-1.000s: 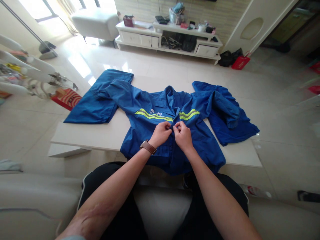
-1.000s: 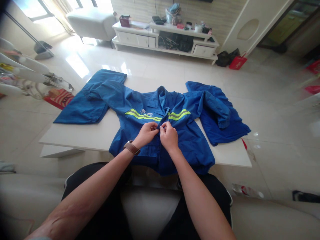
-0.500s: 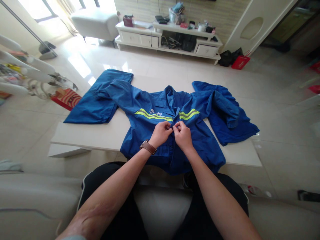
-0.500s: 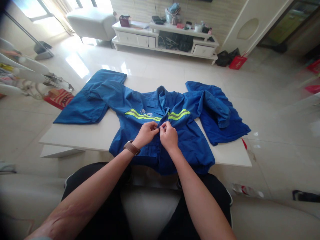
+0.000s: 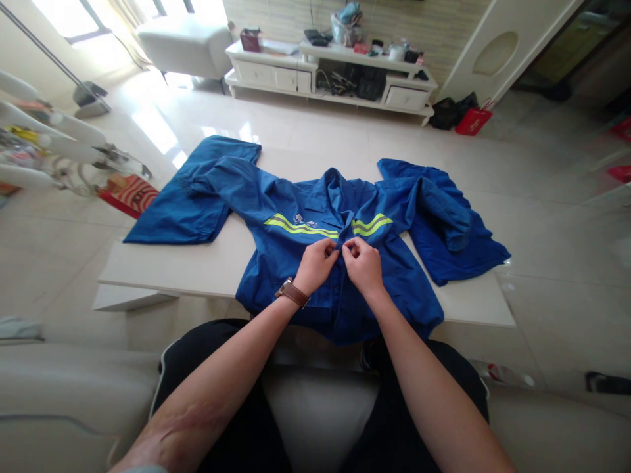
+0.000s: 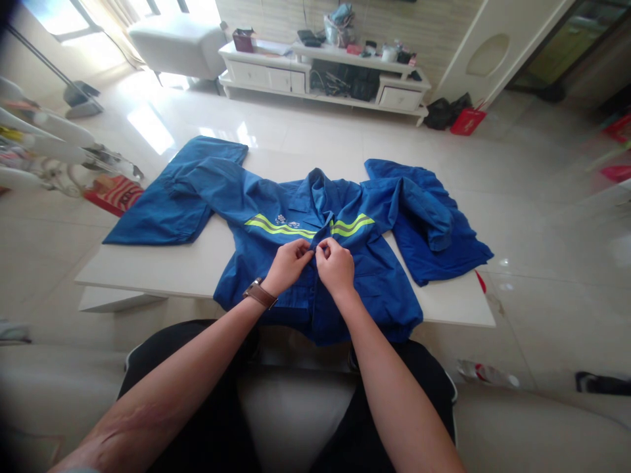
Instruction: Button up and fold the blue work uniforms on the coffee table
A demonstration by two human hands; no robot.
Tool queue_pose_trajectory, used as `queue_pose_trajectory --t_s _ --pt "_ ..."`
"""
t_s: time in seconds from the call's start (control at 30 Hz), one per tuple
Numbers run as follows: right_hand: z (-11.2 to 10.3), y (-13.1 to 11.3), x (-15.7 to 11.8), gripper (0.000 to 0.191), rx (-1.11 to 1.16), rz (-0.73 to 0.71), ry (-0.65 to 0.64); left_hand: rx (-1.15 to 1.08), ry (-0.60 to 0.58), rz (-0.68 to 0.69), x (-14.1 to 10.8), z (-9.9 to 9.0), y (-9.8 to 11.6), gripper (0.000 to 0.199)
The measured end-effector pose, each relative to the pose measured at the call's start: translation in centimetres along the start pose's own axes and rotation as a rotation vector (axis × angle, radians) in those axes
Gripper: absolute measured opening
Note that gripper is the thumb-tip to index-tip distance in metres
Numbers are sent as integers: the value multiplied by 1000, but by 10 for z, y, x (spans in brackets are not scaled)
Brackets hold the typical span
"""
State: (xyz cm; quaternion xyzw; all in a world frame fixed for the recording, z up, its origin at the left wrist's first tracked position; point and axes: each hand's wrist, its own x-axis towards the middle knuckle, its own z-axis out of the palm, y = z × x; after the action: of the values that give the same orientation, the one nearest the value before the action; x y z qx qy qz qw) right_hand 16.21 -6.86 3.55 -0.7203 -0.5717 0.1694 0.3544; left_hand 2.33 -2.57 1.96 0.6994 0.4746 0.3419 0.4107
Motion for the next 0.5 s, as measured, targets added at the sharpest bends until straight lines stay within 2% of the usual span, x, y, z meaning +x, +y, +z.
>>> queue_pose_trajectory --t_s 0.2,0.37,0.5 --pt "2 3 0 16 7 -10 -9 18 7 -19 1 0 1 5" --pt "4 2 -2 16 -19 -4 17 51 -45 -14 3 -3 4 5" --pt "6 10 2 24 -26 56 42 75 -101 -25 2 -7 7 7"
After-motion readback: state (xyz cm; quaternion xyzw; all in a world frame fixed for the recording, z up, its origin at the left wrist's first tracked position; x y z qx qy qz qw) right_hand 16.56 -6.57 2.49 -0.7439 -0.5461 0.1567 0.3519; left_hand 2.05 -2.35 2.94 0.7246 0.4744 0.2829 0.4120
